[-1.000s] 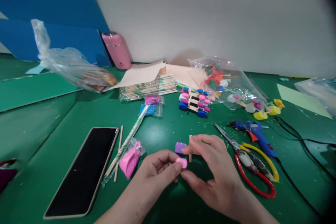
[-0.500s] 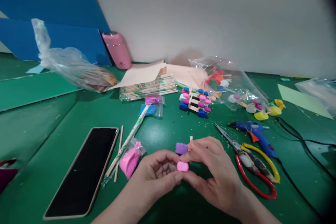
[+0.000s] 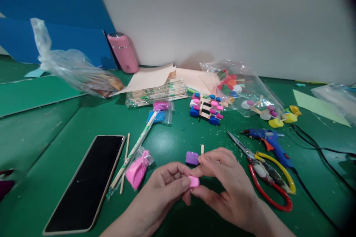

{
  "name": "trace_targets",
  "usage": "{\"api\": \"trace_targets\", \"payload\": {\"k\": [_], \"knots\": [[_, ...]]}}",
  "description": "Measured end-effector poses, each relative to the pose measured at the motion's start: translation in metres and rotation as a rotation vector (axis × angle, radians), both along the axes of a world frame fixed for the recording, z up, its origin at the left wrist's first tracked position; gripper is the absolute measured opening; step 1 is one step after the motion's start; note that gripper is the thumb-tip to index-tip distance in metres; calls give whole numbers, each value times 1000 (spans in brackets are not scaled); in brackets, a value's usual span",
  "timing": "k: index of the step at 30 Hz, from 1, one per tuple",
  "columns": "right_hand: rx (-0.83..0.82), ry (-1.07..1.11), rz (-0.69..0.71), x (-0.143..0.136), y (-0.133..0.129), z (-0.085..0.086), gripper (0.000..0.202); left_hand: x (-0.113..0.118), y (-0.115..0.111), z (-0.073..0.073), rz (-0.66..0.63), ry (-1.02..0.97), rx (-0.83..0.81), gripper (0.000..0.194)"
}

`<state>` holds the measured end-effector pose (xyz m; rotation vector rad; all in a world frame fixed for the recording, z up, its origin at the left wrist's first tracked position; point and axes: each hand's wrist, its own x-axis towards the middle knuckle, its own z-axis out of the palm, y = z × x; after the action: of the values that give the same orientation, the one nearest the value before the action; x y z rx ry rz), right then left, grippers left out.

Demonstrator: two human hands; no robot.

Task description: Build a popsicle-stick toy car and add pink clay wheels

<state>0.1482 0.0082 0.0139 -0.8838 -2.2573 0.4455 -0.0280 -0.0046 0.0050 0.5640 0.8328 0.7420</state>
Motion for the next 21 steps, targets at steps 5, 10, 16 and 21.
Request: {"api": "trace_targets", "payload": {"k": [5,10,16,21], "knots": [[-42,-24,35,2,-4,1,61,1,-6,-3,-8,-34,-31,15],[-53,-13,-379,32,-12,-9,58,-1,-4,-1,113,199,150,13],[-306,-261,-521,60,-16,-23,56,6,9,-1,155,484,379,13],[-279,-309,-385,56,-4,-27,49,8,8,-4,78,517,382,16]]}}
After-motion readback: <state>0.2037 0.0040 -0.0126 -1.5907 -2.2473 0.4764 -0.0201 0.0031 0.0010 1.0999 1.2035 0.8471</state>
